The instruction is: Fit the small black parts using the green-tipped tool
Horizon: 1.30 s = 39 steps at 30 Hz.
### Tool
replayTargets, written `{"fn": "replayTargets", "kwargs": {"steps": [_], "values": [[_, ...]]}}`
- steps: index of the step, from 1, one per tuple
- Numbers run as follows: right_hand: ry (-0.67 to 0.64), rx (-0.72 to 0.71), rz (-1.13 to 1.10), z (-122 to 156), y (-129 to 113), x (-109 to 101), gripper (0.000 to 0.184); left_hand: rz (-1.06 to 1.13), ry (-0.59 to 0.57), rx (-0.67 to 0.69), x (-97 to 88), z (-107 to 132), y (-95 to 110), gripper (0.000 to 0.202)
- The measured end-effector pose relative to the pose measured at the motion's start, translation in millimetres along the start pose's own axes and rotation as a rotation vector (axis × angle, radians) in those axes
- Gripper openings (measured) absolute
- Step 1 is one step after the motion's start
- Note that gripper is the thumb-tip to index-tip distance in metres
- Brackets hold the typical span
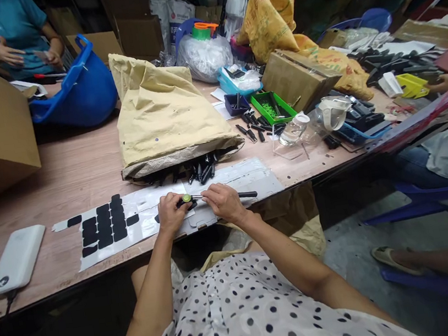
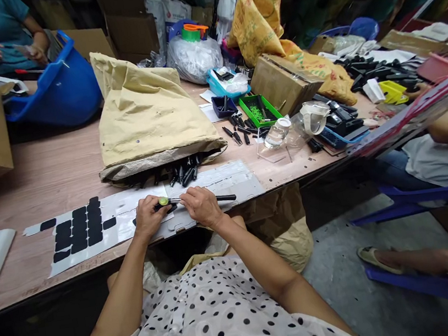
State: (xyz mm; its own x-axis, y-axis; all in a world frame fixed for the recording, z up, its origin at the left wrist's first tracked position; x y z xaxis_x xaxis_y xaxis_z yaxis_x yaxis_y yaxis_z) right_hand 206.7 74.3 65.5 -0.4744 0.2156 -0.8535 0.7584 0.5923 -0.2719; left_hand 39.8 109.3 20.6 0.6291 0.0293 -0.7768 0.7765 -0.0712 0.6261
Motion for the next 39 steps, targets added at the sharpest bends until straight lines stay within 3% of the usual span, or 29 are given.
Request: {"fn": "replayTargets", "kwargs": {"steps": [7, 13, 19, 24, 31, 35, 39], "values": [[0.060, 0.073, -0.025, 5, 15, -9, 0.030, 0.027, 0.001, -0.006, 0.4, 1, 2, 0.013], [0.015, 0.070, -0.035, 15, 21, -4, 0.027, 0.018, -0.002, 0.006, 0.3, 0, 1, 0.011], [0.046, 0.088, 0.001, 17, 45, -10, 0.027, -0.018, 0.006, 0.009, -0.2, 1, 4, 0.013], [-0.005, 0.033, 0.002, 23, 58, -2, 0.020, -0.031, 0.010, 0.010, -0.8, 3, 4, 0.011], [-0.027, 0.043, -0.008, 23, 58, 3, 0.014, 0.018, -0.003, 0.039, -8.4, 3, 7, 0.016], [-0.035, 0.050, -0.015, 21, 57, 2, 0.013, 0.137, -0.038, 0.094, -14.3, 29, 22, 0.023], [-0.025, 0.058, -0.022, 21, 57, 2, 0.012, 0.264, -0.205, 0.172, 3.9, 81, 40, 0.028]]}}
Point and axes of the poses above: each hand's wrist, its own z-axis away from the middle knuckle, its own x-axis out of the palm, y = z × x, the point moved 9 cm from there along -z, towards the middle knuckle, and after that the axes turned 5 degrees about -x, right-handed, at the moved point
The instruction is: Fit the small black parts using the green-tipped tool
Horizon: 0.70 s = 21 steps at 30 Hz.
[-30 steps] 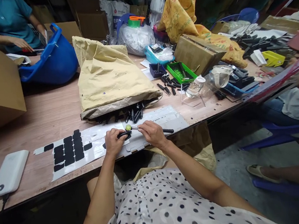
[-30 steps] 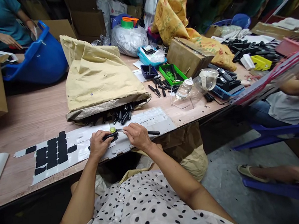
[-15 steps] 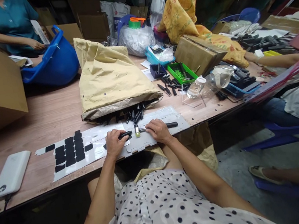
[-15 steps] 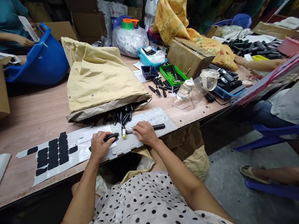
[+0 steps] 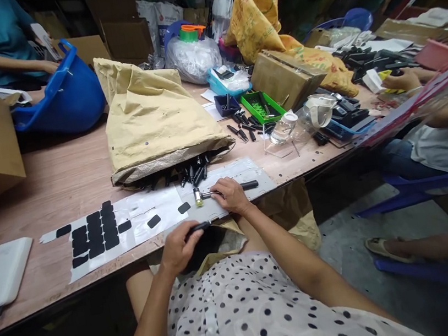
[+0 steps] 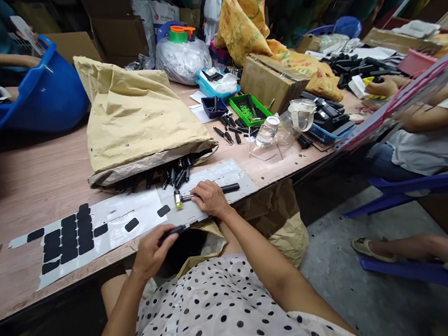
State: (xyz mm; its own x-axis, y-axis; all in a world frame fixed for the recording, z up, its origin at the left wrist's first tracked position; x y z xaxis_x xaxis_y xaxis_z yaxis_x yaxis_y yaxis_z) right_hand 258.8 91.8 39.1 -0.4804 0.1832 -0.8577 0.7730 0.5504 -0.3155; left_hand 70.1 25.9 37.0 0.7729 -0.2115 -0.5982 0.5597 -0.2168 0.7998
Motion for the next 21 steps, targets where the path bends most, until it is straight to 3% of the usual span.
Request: {"fn": "replayTargets", "kwargs": {"steps": [4, 9, 13, 16, 18, 21], "values": [[-0.005, 0.009, 0.005, -1, 0, 1, 0.010, -0.038, -0.105, -0.074, 38.3, 31, -15, 0.023], [-0.002, 0.009, 0.020, -2, -2, 1, 0.009, -0.229, -0.166, -0.239, 57.8, 37, -52, 0.015], [0.008, 0.007, 0.027, -2, -3, 0, 0.008, -0.263, -0.390, -0.318, 62.9, 36, -41, 0.012], [0.010, 0.005, 0.019, -2, -3, -1, 0.008, -0.095, -0.509, -0.405, 54.4, 29, -18, 0.022], [0.007, 0.004, 0.011, -2, -4, 0, 0.008, 0.017, -0.441, -0.429, 36.2, 10, -7, 0.031], [0.007, 0.004, 0.005, -2, -4, 0, 0.008, -0.018, -0.052, -0.420, -15.5, -37, -7, 0.032]]}}
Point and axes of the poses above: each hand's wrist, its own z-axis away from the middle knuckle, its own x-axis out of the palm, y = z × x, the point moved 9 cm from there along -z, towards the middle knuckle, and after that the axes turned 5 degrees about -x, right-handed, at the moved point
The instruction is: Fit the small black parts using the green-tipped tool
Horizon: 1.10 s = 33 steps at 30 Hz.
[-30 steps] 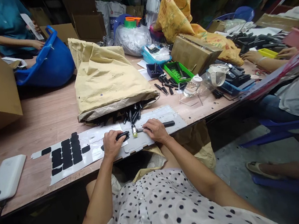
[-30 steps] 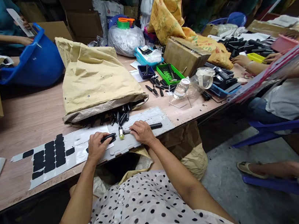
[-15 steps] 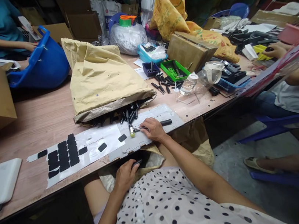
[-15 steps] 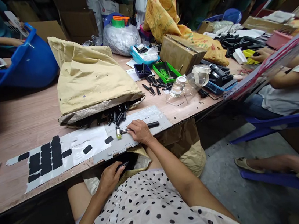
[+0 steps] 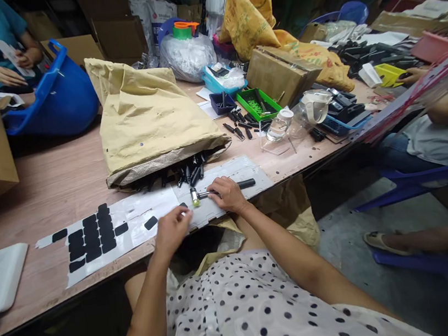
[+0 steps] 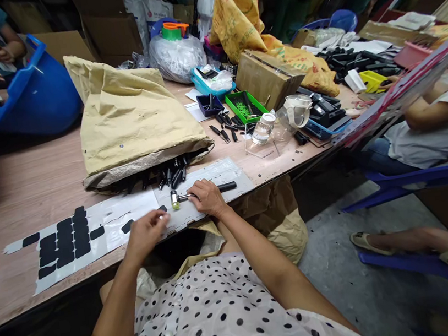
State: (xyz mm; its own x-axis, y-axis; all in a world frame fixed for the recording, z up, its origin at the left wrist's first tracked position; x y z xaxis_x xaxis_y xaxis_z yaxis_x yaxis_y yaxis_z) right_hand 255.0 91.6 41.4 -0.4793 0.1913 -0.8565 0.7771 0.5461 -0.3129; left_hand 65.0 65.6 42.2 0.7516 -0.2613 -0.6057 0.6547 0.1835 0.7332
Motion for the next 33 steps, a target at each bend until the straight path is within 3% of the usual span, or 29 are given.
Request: {"fn": "replayTargets", "kwargs": {"steps": [3, 5, 7, 10, 12, 17, 23, 27, 33], "values": [[0.007, -0.001, 0.004, 0, -1, 0, 0.008, -0.071, 0.403, -0.046, -46.4, -39, 5, 0.025], [0.016, -0.005, 0.012, -1, -1, 0, 0.007, -0.144, 0.536, -0.112, -58.9, -60, 8, 0.022], [0.021, -0.011, 0.019, -2, -2, 0, 0.007, -0.207, 0.576, -0.214, -61.5, -77, 7, 0.019], [0.016, -0.017, 0.016, -2, -2, 2, 0.007, -0.269, 0.558, -0.339, -59.7, -89, 3, 0.016], [0.013, -0.016, 0.014, -2, -2, 2, 0.007, -0.295, 0.560, -0.330, -60.6, -88, 1, 0.015], [0.011, -0.014, 0.015, -1, -1, 3, 0.009, -0.269, 0.573, -0.021, -62.0, -60, -12, 0.019], [0.007, -0.034, 0.008, 0, -1, 2, 0.012, -0.274, 0.402, 0.357, -41.7, -26, -28, 0.016], [0.010, -0.047, 0.008, 1, -1, 2, 0.012, -0.285, 0.373, 0.418, -33.7, -29, -25, 0.015], [0.012, -0.062, -0.025, 1, 0, 0, 0.015, -0.261, 0.322, 0.405, -23.9, -44, -22, 0.015]]}}
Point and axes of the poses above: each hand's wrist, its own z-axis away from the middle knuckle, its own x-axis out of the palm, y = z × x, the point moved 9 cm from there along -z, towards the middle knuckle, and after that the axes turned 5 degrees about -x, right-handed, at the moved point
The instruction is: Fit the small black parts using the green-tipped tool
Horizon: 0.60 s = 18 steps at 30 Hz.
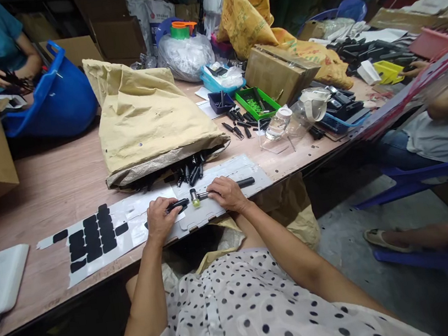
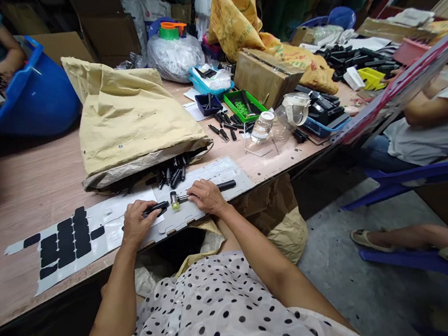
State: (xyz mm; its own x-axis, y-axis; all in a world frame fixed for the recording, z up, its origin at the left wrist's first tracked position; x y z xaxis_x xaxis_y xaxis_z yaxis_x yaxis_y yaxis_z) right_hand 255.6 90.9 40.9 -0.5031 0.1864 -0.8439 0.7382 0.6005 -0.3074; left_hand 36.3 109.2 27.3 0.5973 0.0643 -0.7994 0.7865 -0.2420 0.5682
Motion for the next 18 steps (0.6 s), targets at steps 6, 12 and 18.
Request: {"fn": "replayTargets", "kwargs": {"steps": [6, 12, 18], "values": [[0.045, -0.014, -0.075, -5, -18, -11, 0.024, 0.000, -0.051, -0.029, 1.7, 1, 2, 0.019], [0.038, 0.042, -0.139, -13, -46, -8, 0.027, -0.012, -0.054, -0.072, 2.4, 0, 1, 0.015], [0.071, 0.084, -0.137, -16, -55, -12, 0.029, -0.009, -0.042, -0.074, 2.9, -1, -2, 0.016]]}}
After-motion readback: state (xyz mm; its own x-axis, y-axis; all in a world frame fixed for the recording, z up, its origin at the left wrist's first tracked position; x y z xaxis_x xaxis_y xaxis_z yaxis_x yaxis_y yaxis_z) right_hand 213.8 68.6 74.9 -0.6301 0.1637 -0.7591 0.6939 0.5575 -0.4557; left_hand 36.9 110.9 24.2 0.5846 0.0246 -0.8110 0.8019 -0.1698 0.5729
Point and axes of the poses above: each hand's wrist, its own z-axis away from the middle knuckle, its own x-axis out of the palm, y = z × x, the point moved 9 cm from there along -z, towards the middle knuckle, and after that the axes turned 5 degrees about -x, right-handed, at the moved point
